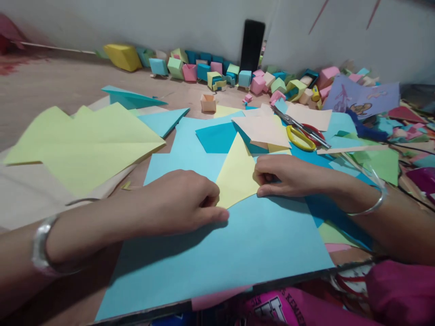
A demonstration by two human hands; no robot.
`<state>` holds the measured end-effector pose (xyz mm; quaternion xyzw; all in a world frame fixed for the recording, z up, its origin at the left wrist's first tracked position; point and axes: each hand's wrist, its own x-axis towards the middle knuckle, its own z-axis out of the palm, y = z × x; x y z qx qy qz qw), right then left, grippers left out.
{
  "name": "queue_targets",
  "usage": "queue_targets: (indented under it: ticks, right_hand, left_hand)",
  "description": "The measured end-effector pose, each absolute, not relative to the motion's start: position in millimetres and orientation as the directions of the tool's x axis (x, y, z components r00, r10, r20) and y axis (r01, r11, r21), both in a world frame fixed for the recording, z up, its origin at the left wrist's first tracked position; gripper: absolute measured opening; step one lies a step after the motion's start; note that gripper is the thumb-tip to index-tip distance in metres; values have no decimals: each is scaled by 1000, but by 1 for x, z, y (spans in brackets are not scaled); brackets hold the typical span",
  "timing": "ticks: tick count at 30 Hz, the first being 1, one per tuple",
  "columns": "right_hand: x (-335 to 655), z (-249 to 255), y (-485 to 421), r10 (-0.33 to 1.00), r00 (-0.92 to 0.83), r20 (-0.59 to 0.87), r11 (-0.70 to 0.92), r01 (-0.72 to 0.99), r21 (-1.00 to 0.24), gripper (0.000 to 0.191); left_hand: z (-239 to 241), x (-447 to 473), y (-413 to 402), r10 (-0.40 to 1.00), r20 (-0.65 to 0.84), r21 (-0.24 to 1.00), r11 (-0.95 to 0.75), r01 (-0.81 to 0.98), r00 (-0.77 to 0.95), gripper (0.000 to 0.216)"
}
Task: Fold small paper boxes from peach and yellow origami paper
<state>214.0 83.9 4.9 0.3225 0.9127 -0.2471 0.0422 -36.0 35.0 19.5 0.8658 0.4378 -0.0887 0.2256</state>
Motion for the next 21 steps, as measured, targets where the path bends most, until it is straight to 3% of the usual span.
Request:
queue_targets:
  ticks: [3, 6, 12, 16, 21]
  right_hand:
    - [213, 6, 83, 569, -787, -238, 671, 612, -418, 28]
    - [213, 6, 83, 571, -783, -248, 669, 619, -412, 28]
    - [214, 5, 83, 570, -782, -251, 669, 620, -410, 28]
    - [215, 5, 84, 569, -784, -247, 668, 616, -418, 28]
    - [215, 5, 84, 579, -773, -259, 659, 631, -410, 28]
  left_hand:
    - [16, -24, 28, 814, -259, 135, -502, 854, 519, 59]
    - [12, -17, 25, 827, -208, 44, -525, 850, 522, 58]
    - [11, -30, 35, 788, -219, 91, -570, 816, 575, 50]
    - [15, -39, 41, 761, -307, 93, -574, 813, 572, 47]
    - [20, -38, 34, 755, -319, 101, -573, 813, 572, 57]
